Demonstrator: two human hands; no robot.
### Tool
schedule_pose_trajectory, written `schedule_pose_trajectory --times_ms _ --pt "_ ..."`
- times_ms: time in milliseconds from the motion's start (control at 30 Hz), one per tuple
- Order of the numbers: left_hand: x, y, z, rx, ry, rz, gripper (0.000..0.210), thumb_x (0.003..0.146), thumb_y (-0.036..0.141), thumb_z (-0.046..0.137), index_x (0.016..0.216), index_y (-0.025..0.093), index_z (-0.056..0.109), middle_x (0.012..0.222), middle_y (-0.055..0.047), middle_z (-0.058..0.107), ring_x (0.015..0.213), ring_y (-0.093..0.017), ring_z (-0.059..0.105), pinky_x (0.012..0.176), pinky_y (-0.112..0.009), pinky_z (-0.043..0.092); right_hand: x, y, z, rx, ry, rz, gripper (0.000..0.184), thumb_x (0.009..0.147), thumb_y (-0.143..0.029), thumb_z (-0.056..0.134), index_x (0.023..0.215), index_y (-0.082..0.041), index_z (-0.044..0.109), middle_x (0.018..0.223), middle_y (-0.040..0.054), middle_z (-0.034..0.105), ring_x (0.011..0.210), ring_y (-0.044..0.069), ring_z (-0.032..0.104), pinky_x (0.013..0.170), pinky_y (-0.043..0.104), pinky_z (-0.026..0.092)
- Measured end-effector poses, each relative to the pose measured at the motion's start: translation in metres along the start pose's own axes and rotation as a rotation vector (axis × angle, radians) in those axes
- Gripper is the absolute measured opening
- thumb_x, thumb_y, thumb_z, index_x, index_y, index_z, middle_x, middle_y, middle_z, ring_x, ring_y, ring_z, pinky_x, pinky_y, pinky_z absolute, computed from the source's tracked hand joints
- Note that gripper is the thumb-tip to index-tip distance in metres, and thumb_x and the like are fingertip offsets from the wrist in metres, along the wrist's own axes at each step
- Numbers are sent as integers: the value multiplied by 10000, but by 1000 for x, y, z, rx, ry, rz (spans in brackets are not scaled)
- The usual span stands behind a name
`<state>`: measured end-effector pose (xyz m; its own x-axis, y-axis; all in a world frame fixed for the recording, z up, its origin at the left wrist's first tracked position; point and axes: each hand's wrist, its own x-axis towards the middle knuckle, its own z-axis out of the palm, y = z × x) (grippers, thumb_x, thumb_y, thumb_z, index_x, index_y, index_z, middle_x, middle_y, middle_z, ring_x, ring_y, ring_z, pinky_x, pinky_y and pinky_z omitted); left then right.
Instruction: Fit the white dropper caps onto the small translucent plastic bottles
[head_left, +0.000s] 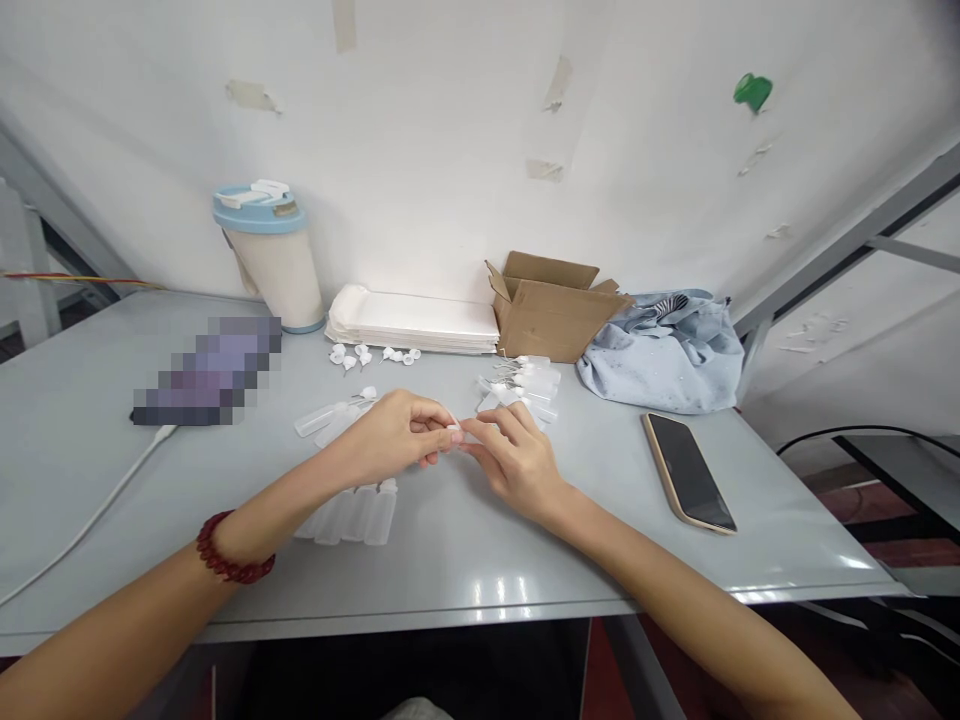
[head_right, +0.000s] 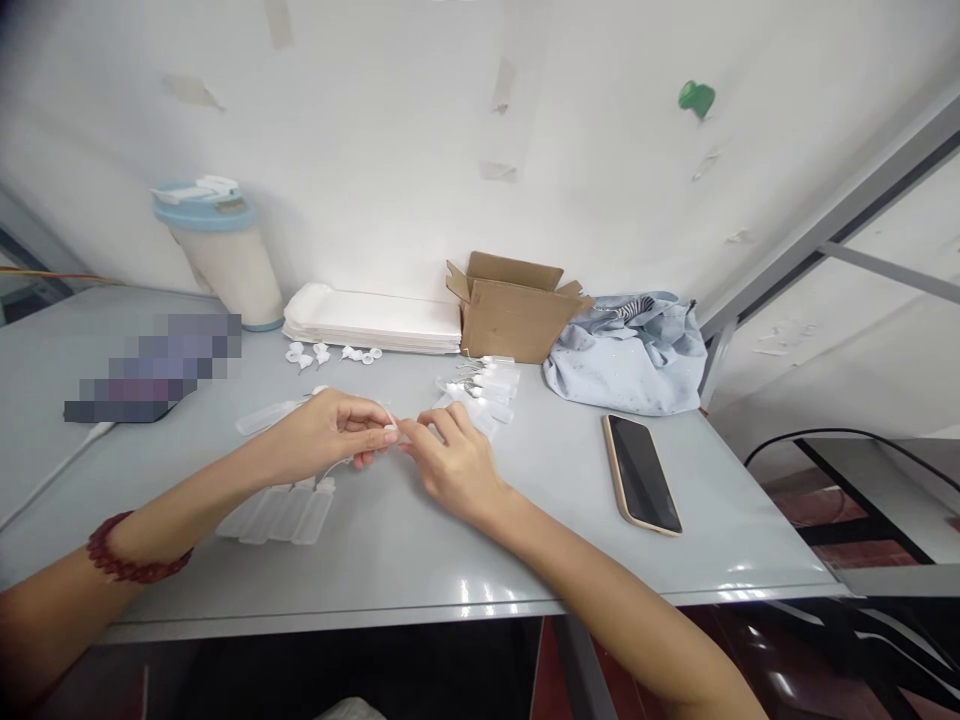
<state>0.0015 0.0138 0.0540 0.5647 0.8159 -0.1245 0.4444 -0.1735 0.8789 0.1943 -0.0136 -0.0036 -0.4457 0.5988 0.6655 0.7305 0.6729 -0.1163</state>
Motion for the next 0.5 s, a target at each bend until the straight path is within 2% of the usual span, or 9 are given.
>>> schedule_pose_trajectory --times_ms 133,267,500 --pt "0 -1 -1 17 -28 10 286 813 420 566 687 180 657 510 31 558 514 -122 533 517 -222 421 1 1 0 16 45 -47 180 901 -189 525 1020 -200 659 853 91 620 789 208 450 656 310 463" --pt "1 -4 -2 14 -56 -8 321 823 442 544 664 179 637 528 19 589 516 -131 557 523 -230 430 3 2 -1 83 1 -39 226 927 -190 469 1059 -220 650 853 92 597 811 212 466 697 339 466" --pt "2 -5 -1 -42 -117 -10 301 827 425 540 682 180 638 563 12 614 539 -138 585 534 -236 454 1 4 2 227 15 -61 221 960 -235 422 1141 -163 527 790 68 602 695 172 527 625 289 477"
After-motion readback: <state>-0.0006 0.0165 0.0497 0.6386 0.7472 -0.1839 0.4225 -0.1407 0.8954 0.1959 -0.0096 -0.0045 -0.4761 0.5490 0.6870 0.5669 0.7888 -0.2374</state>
